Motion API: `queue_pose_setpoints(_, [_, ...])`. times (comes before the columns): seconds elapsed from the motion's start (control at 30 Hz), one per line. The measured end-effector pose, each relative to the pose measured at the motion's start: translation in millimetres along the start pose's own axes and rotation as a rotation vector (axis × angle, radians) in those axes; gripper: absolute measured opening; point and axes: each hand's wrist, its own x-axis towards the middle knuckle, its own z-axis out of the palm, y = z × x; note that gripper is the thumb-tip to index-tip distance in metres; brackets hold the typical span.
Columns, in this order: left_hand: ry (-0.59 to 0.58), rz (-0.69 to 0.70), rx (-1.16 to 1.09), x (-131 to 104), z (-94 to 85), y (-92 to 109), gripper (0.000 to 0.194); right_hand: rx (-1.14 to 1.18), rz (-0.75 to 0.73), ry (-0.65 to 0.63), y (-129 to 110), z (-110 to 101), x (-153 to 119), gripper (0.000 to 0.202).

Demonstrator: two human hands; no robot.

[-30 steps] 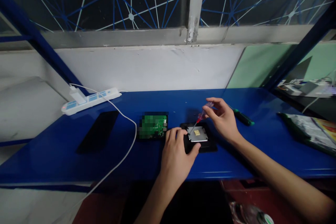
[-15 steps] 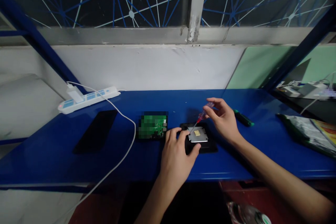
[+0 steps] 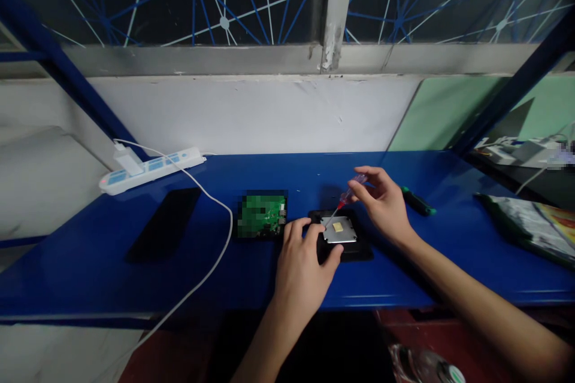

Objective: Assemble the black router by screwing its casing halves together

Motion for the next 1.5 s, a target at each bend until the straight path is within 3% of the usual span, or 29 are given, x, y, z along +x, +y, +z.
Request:
queue_pose_setpoints(1.2, [-0.006, 0.026, 0.082, -1.0, 1.9, -0.3, 0.02, -0.01, -0.029, 0.005, -5.7, 2.8, -2.6, 0.028])
queue_pose_setpoints(1.5, [-0.013, 0.022, 0.081, -2.1, 1.8, -0.1, 0.021, -0.015, -0.13, -0.064, -6.2, 5.4, -10.6, 0.03])
